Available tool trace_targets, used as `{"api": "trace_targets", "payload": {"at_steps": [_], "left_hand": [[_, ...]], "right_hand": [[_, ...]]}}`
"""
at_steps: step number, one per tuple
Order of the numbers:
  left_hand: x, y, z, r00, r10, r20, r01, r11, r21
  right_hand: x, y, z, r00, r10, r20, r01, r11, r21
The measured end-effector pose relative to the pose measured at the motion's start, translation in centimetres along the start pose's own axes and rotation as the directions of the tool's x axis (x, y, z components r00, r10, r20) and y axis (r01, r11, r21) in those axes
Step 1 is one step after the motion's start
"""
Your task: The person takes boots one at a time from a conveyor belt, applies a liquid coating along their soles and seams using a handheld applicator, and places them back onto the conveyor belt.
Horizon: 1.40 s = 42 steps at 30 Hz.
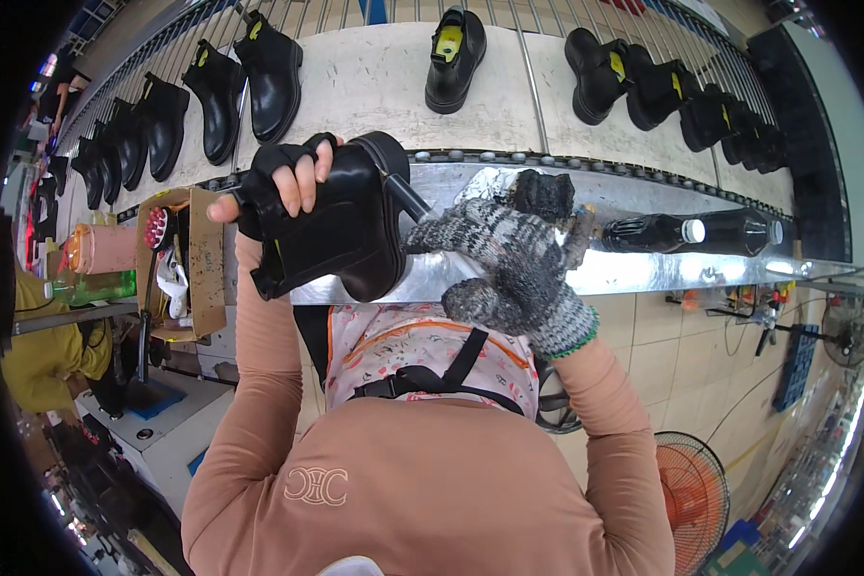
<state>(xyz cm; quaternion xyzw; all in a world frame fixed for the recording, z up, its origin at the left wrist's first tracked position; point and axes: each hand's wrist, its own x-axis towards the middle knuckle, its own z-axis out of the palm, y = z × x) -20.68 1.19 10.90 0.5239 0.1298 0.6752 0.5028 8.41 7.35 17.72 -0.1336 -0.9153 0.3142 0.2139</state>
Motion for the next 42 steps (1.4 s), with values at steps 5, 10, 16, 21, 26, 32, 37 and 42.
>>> {"api": "trace_targets", "payload": {"at_steps": [5,10,16,21,26,32,37,42], "left_hand": [[0.8,-1.6,-6.6,0.898,0.256,0.357,-0.221,0.966,-0.137],[-0.7,-1.4,-9.4,0.931,0.241,0.272,-0.204,0.966,-0.160],[-2.9,-0.4,-12.4,0.984,0.132,0.118,-0.114,0.982,-0.151],[-3.7,-0.3,-15.0,0.973,0.155,0.172,-0.122,0.975,-0.187],[-5.0,0.0,-15.4,0.996,0.087,-0.030,-0.092,0.972,-0.217],[-7.0,0.8,-15.1,0.889,0.014,-0.457,-0.083,0.988,-0.132],[-9.1,0.9,-17.2,0.792,0.037,-0.610,-0.119,0.988,-0.094],[-9.8,1.0,-17.3,0.747,0.005,-0.665,-0.075,0.994,-0.077]], "right_hand": [[0.9,1.8,3.5,0.997,-0.067,-0.032,0.069,0.996,0.054],[1.7,2.3,6.3,0.995,-0.044,-0.086,0.060,0.980,0.188],[1.5,3.4,9.4,0.996,0.038,-0.080,-0.009,0.938,0.346],[1.3,4.0,10.0,0.997,0.078,0.006,-0.073,0.903,0.423],[0.6,5.0,10.1,0.988,0.114,0.106,-0.148,0.896,0.419],[-0.8,5.5,10.7,0.966,0.194,0.169,-0.253,0.838,0.484],[-1.4,5.2,11.2,0.950,0.241,0.198,-0.307,0.835,0.456],[-2.2,5.4,11.1,0.926,0.296,0.234,-0.371,0.826,0.424]]}}
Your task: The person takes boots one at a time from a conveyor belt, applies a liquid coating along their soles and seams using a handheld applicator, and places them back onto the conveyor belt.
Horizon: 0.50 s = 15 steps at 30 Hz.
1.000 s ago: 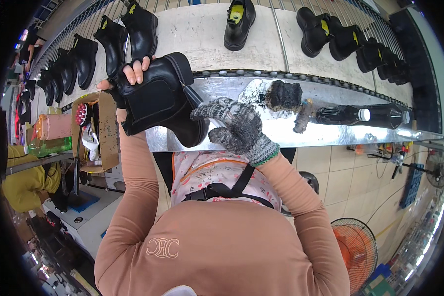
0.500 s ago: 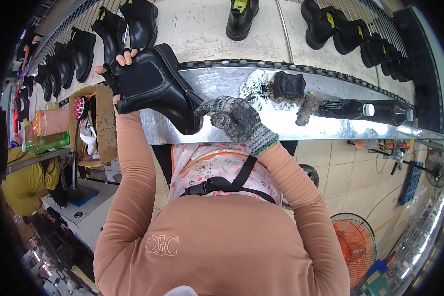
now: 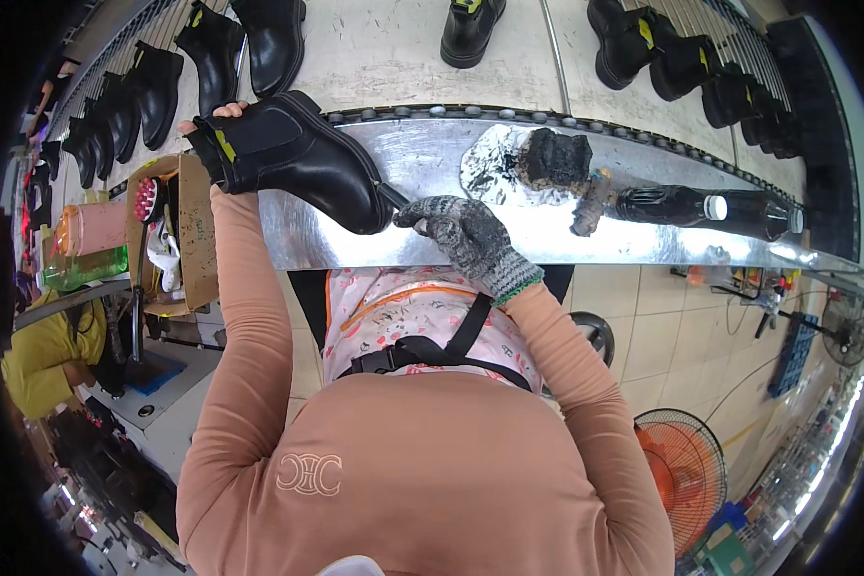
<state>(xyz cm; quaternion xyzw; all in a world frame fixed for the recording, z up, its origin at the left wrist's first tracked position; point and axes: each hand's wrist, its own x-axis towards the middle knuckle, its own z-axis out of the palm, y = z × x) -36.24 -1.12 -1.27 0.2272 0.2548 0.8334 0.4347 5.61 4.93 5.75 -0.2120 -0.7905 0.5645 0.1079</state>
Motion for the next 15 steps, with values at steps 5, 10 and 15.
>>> {"api": "trace_targets", "payload": {"at_steps": [5,10,15], "left_hand": [[0.4,0.4,0.1,0.974,0.033,-0.223,0.012,0.980,0.198],[0.8,0.3,0.0,0.920,0.107,-0.378,-0.004,0.965,0.263],[1.0,-1.4,1.9,0.880,0.213,-0.423,-0.080,0.947,0.312]], "right_hand": [[-0.7,1.6,0.6,0.997,0.080,-0.021,-0.078,0.993,0.084],[-1.1,2.4,0.9,0.995,0.068,-0.075,-0.056,0.987,0.149],[-2.5,7.6,2.0,0.981,0.155,-0.115,-0.100,0.916,0.388]]}}
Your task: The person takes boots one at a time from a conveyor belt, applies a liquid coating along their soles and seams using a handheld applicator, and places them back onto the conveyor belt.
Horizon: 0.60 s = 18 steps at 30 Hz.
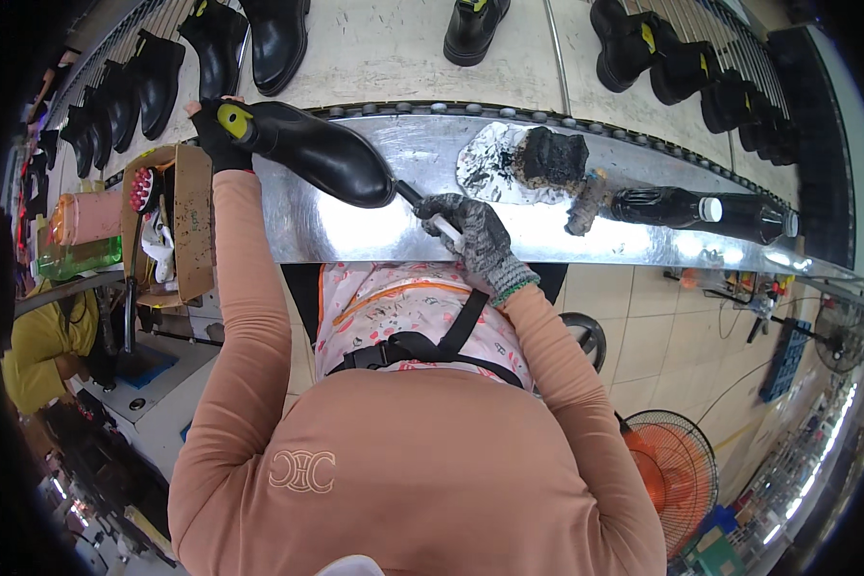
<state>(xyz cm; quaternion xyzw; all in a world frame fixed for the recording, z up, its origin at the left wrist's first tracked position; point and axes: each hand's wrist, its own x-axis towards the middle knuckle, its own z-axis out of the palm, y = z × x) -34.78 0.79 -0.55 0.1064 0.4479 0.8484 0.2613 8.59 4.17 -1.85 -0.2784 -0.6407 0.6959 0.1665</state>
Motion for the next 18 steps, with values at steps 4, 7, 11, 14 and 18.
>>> {"api": "trace_targets", "payload": {"at_steps": [4,7,11,14,18], "left_hand": [[-0.7,-0.3,-3.1,0.975,0.212,0.068,-0.215,0.821,0.529],[-2.3,0.4,-1.8,0.965,0.251,0.072,-0.236,0.720,0.652],[-3.7,2.1,-1.7,0.915,0.316,0.251,-0.386,0.506,0.771],[-5.0,3.1,-2.2,0.872,0.347,0.346,-0.467,0.371,0.803],[-8.7,3.8,-1.1,0.847,0.402,0.347,-0.463,0.239,0.854]], "right_hand": [[0.2,1.9,-0.6,0.970,0.196,0.146,-0.241,0.677,0.695],[-0.1,0.7,-0.1,0.956,0.294,-0.015,-0.220,0.748,0.626],[-0.1,-4.6,0.1,0.903,0.370,-0.220,-0.210,0.825,0.525],[-0.4,-8.0,-0.1,0.891,0.367,-0.266,-0.251,0.889,0.383],[0.7,-4.3,-1.7,0.927,0.146,-0.346,-0.209,0.966,-0.150]]}}
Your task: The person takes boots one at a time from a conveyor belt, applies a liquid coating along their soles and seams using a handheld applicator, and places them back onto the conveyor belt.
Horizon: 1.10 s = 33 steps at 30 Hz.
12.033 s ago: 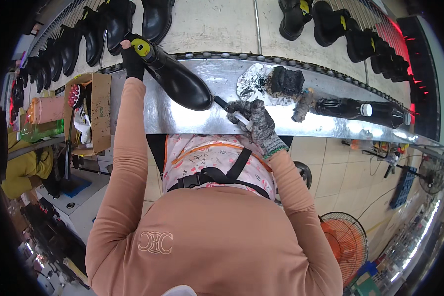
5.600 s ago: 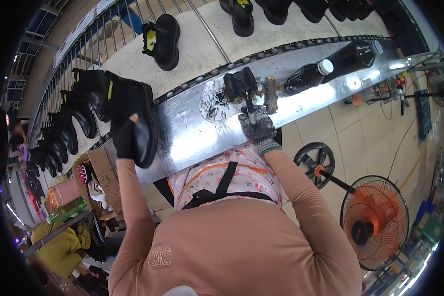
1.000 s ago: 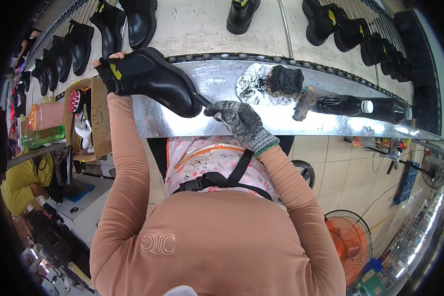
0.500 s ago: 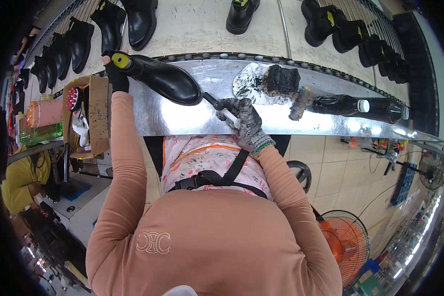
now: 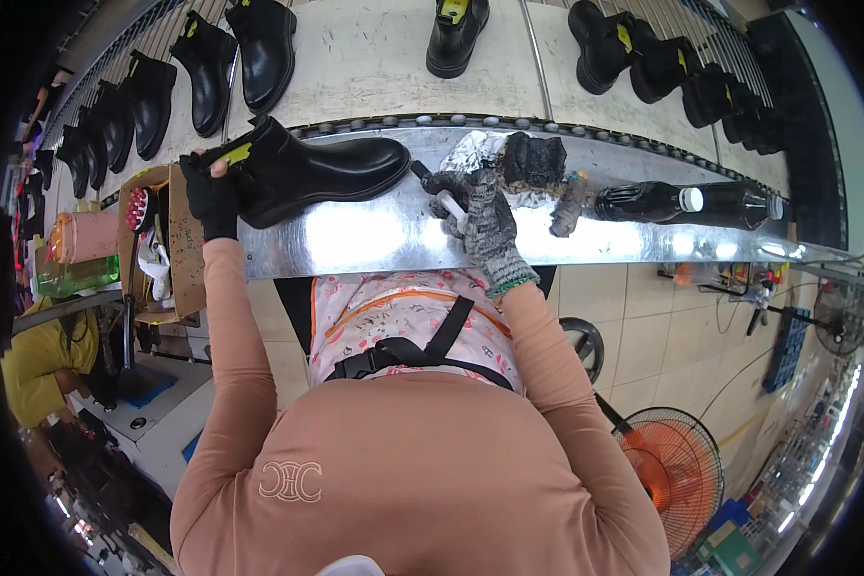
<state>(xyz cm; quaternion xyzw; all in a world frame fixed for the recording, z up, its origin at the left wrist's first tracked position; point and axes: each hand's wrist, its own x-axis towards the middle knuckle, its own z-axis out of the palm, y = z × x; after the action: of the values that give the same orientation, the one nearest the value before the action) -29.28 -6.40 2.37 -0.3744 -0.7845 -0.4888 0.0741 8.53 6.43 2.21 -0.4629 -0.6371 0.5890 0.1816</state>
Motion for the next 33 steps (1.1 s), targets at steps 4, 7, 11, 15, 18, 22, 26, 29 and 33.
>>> {"api": "trace_targets", "payload": {"at_steps": [4,7,11,15,18,22,26,29,33], "left_hand": [[-3.2,4.3,-1.2,0.996,-0.080,-0.040,0.080,0.997,-0.014],[-5.2,7.1,-1.9,0.987,-0.153,0.046,0.154,0.988,-0.023],[-7.6,10.8,-2.5,0.989,-0.138,0.053,0.141,0.989,-0.053],[-8.7,14.5,-3.5,0.950,-0.248,0.190,0.260,0.965,-0.042],[-9.6,15.0,-3.6,0.913,-0.301,0.274,0.330,0.942,-0.066],[-10.1,15.7,-3.7,0.866,-0.333,0.374,0.397,0.912,-0.105],[-10.8,16.0,-3.6,0.834,-0.335,0.439,0.443,0.880,-0.169],[-11.4,16.3,-3.5,0.819,-0.332,0.468,0.459,0.869,-0.185],[-12.3,16.7,-3.6,0.779,-0.360,0.514,0.520,0.829,-0.206]], "right_hand": [[0.4,-0.3,0.6,0.949,-0.315,-0.027,0.281,0.879,-0.385],[0.6,-2.2,0.7,0.902,-0.431,0.007,0.405,0.841,-0.358],[0.0,-3.7,1.0,0.879,-0.476,-0.042,0.376,0.744,-0.552],[-0.4,-5.0,0.9,0.893,-0.449,-0.029,0.367,0.764,-0.530],[-0.4,-4.8,1.4,0.891,-0.454,-0.027,0.384,0.783,-0.489],[0.4,-2.6,1.5,0.948,-0.318,0.019,0.313,0.918,-0.242],[-0.2,-3.5,1.7,0.891,-0.453,0.033,0.432,0.824,-0.366],[-0.7,-3.9,1.7,0.930,-0.363,0.064,0.363,0.871,-0.332],[-1.2,-3.0,1.9,0.897,-0.437,0.070,0.430,0.824,-0.368]]}}
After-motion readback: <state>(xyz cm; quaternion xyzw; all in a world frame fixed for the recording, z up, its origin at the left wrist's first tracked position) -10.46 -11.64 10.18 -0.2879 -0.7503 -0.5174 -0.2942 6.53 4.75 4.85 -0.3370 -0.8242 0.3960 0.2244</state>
